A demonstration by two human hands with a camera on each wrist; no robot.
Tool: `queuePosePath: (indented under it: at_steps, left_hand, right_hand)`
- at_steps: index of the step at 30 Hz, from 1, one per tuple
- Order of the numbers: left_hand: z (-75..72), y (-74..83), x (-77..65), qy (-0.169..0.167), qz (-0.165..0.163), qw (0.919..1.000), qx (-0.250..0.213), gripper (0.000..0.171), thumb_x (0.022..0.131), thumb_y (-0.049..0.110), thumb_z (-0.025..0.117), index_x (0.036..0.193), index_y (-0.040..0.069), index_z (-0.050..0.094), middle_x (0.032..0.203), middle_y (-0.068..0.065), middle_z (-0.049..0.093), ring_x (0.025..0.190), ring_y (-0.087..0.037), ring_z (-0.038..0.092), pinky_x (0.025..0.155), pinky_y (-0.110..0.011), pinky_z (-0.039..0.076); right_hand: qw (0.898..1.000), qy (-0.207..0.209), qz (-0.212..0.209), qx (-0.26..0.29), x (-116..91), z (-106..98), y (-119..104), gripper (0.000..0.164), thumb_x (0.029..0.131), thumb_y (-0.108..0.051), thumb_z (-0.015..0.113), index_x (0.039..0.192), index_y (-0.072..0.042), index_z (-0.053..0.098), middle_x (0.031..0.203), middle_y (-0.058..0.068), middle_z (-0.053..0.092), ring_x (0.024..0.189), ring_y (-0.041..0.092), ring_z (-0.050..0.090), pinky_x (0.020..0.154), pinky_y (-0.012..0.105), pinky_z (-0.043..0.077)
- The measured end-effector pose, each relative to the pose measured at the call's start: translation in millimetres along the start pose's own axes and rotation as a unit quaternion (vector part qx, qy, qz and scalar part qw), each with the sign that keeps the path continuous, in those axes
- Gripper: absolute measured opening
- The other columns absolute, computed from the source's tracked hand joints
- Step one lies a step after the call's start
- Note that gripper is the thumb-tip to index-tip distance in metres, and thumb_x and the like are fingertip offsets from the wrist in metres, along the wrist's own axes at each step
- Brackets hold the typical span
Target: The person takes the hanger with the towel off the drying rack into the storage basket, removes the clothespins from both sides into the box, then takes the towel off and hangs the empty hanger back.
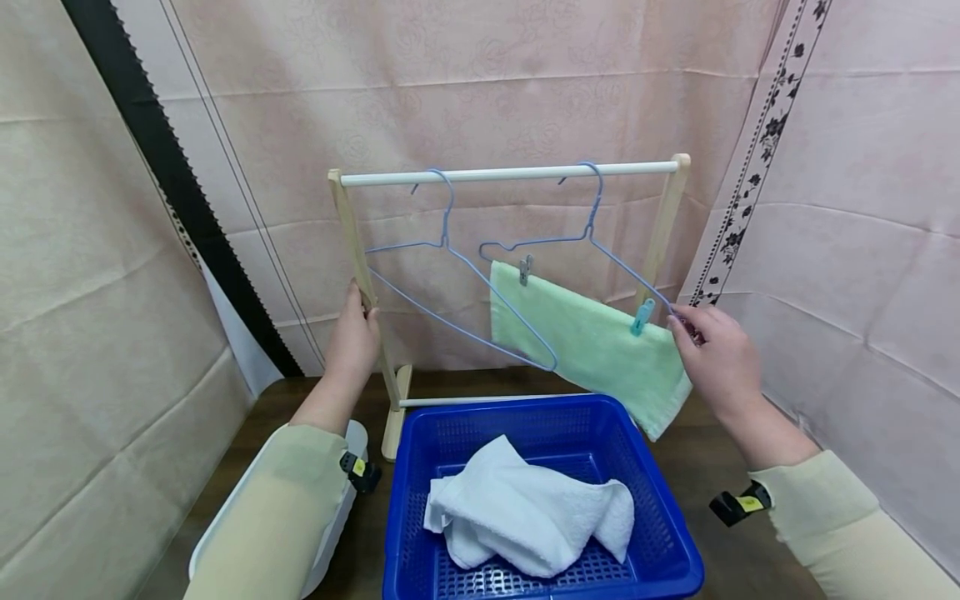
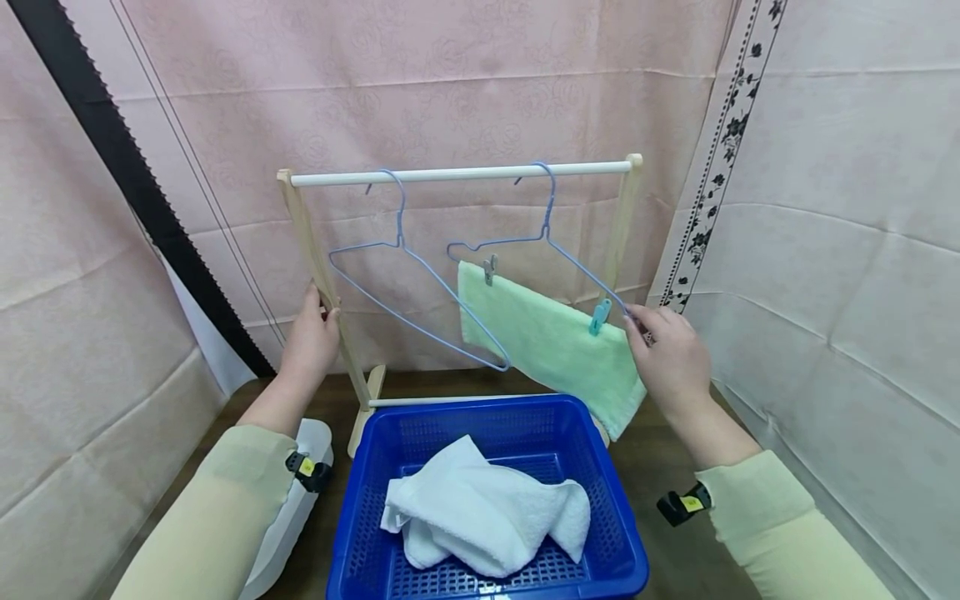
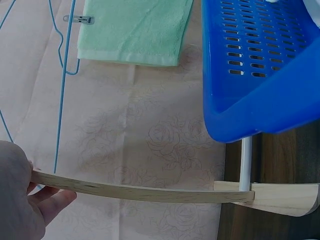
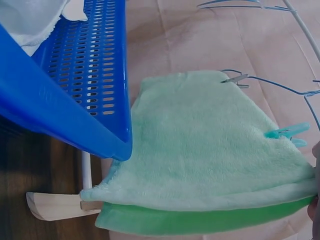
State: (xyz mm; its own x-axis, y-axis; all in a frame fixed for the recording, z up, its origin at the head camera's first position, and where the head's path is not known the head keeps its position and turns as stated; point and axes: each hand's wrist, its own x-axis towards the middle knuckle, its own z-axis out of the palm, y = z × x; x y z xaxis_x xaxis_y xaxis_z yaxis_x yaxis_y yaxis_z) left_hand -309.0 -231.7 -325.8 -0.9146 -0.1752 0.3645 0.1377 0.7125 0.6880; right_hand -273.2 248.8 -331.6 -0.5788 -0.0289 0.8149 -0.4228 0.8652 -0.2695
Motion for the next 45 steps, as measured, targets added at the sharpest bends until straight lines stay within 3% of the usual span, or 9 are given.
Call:
queuePosePath:
  at_steps: [6,14,23,30,45]
  left_hand:
    - [0.5,-0.1,0.6,-0.002,-0.003,1.0000,-0.001,0.064,0.108,0.019,0.037,0.160,0.019,-0.002,0.148,-0.026,0.042,0.126,-0.043,0.051,0.097,-0.057,0.047]
    - [0.1,0.2,1.1,-0.006,-0.009,0.9999,0.004,0.065,0.108,0.020,0.036,0.160,0.019,-0.003,0.147,-0.026,0.043,0.123,-0.043,0.053,0.095,-0.057,0.047]
    - [0.0,0.1,1.4,-0.008,-0.012,0.9999,0.004,0.064,0.109,0.020,0.036,0.160,0.018,-0.003,0.149,-0.026,0.041,0.125,-0.043,0.052,0.096,-0.057,0.047]
    - [-0.1,0.4,1.0,-0.008,-0.012,0.9999,0.003,0.065,0.109,0.021,0.036,0.160,0.019,-0.003,0.148,-0.025,0.042,0.123,-0.043,0.053,0.094,-0.057,0.048]
    - [-0.7,-0.4,2.9,-0.012,-0.013,0.9998,-0.006,0.064,0.109,0.021,0.036,0.160,0.022,-0.002,0.149,-0.025,0.041,0.127,-0.043,0.051,0.098,-0.058,0.045]
  right_hand:
    - [1.000,0.016,-0.013,-0.005,-0.4,1.9,0.4,0.025,0.093,-0.010,0.069,0.117,-0.005,0.072,0.083,0.013,0.067,0.072,0.029,0.057,0.060,0.044,0.042]
    - [0.997,0.055,-0.049,-0.005,0.5,5.9,4.1,0.022,0.091,-0.007,0.071,0.111,-0.002,0.074,0.071,0.011,0.059,0.065,0.027,0.051,0.054,0.039,0.037]
    - [0.995,0.077,-0.064,0.002,0.8,6.2,4.9,0.019,0.089,-0.004,0.071,0.108,-0.002,0.076,0.073,0.010,0.059,0.063,0.023,0.049,0.055,0.027,0.031]
    - [0.992,0.099,-0.072,0.020,2.0,3.3,2.9,0.018,0.088,-0.002,0.072,0.105,-0.001,0.076,0.071,0.011,0.058,0.061,0.022,0.046,0.056,0.027,0.030]
    - [0.989,0.125,-0.058,0.061,8.5,-13.4,-5.3,0.014,0.087,-0.003,0.074,0.100,0.001,0.077,0.064,0.007,0.047,0.061,0.000,0.030,0.054,0.019,0.023]
